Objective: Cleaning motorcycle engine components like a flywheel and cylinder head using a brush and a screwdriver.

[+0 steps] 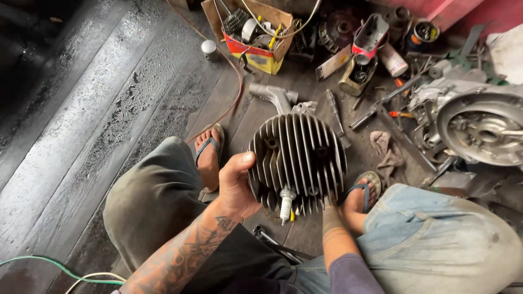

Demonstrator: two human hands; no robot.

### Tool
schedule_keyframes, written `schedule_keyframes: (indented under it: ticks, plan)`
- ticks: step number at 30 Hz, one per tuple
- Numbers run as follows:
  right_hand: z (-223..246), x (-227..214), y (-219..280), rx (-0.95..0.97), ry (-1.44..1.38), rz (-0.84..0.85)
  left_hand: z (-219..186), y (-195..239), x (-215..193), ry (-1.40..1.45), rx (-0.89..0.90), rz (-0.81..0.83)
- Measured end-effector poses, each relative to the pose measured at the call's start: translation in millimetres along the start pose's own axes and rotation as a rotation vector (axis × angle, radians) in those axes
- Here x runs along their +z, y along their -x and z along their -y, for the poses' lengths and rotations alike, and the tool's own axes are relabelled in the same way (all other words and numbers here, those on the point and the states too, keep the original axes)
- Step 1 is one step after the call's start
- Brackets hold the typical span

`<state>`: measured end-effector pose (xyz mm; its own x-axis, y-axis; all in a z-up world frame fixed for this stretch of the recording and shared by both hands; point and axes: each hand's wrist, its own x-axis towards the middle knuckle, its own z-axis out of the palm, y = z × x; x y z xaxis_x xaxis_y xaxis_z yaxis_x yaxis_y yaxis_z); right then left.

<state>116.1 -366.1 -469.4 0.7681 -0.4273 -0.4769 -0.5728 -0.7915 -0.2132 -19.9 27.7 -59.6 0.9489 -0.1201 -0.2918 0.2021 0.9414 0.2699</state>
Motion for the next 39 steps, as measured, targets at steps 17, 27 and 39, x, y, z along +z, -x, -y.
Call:
schedule_keyframes:
  ticks: [17, 27, 39]
  plan:
    - [113, -294, 162, -0.277, -0.508, -0.313, -15, -17, 54, 0.171, 0.002, 0.071]
    - [146, -448, 323, -1.006, -1.366, -0.233, -35, -31, 67, 0.252, 0.258, 0.324]
    - [113, -387, 346, -1.027, -1.240, -0.711, -35, -37, 80, 0.300, 0.236, 0.307]
